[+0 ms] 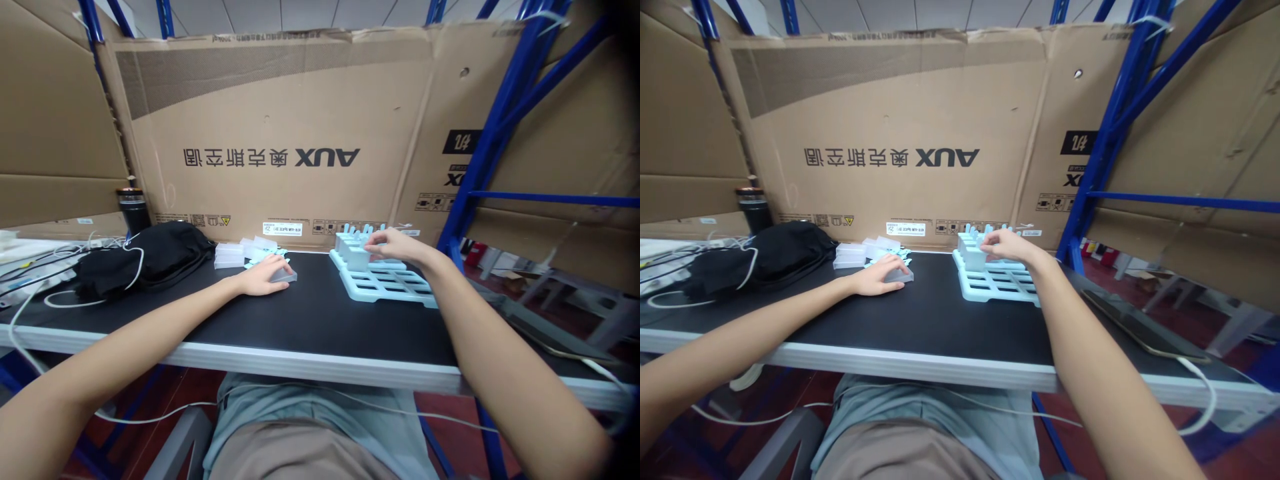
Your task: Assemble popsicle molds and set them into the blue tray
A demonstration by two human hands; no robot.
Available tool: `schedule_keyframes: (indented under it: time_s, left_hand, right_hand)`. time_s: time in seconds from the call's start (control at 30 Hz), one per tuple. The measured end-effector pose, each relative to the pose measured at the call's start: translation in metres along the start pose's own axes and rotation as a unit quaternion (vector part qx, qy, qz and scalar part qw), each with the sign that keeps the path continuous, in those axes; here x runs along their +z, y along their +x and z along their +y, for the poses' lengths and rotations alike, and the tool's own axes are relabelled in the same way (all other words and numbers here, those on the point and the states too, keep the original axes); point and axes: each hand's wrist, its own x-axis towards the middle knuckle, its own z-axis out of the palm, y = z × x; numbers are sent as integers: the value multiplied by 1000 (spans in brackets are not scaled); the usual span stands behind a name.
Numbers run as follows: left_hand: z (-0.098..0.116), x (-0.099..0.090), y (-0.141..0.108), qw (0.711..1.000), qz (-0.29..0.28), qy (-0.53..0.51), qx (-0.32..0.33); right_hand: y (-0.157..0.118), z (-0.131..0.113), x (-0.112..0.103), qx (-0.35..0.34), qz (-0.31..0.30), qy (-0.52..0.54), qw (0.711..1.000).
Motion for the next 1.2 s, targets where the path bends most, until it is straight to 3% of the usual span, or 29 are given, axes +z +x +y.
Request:
schedule_keyframes:
  time_s: [0.23,0.33,0.43,0.5,0.57,0.63,0.7,0.77,0.87,0.93,1.03,1.13,1.2]
  left_hand:
    - [-1,3,-2,999,3,24,-22]
    - [-3,3,-3,999,5,20,-30]
    - [-6,4,-3,999,-1,-2,-37]
    - [-7,4,-2,1000,2,-18,-24]
    - [-9,6,-1,999,10,-37,-8]
    - [-9,7,0,998,13,-58,-3]
    - [-8,7,1,997,12,-71,-11]
    - [-6,7,2,998,25,-50,-22]
    - [-6,4,3,995,62,52,-54]
    - [-8,2,4,985,61,131,-90]
    - [-12,-4,2,947,75,258,-174]
    - [-14,-17,-4,877,129,375,-271]
    - [-15,-25,-10,844,133,409,-321]
  right_hand:
    - [-1,7,3,26,-10,84,996]
    - [0,-1,9,20,18,-42,999]
    - [2,-14,17,9,53,-224,973]
    - [2,-23,23,2,73,-286,955]
    - [-1,-33,27,-8,143,-308,941]
    - [-4,-42,32,-31,263,-309,913]
    - [-7,-53,41,-94,333,-286,893]
    - [-8,-64,58,-186,293,-247,905]
    - [-7,-76,92,-314,105,-214,919]
    - [-6,-79,113,-352,-14,-220,910]
    - [-5,-78,126,-327,-104,-223,913]
    - [-6,-74,119,-278,-112,-232,925]
    - [-6,-72,113,-261,-108,-237,929]
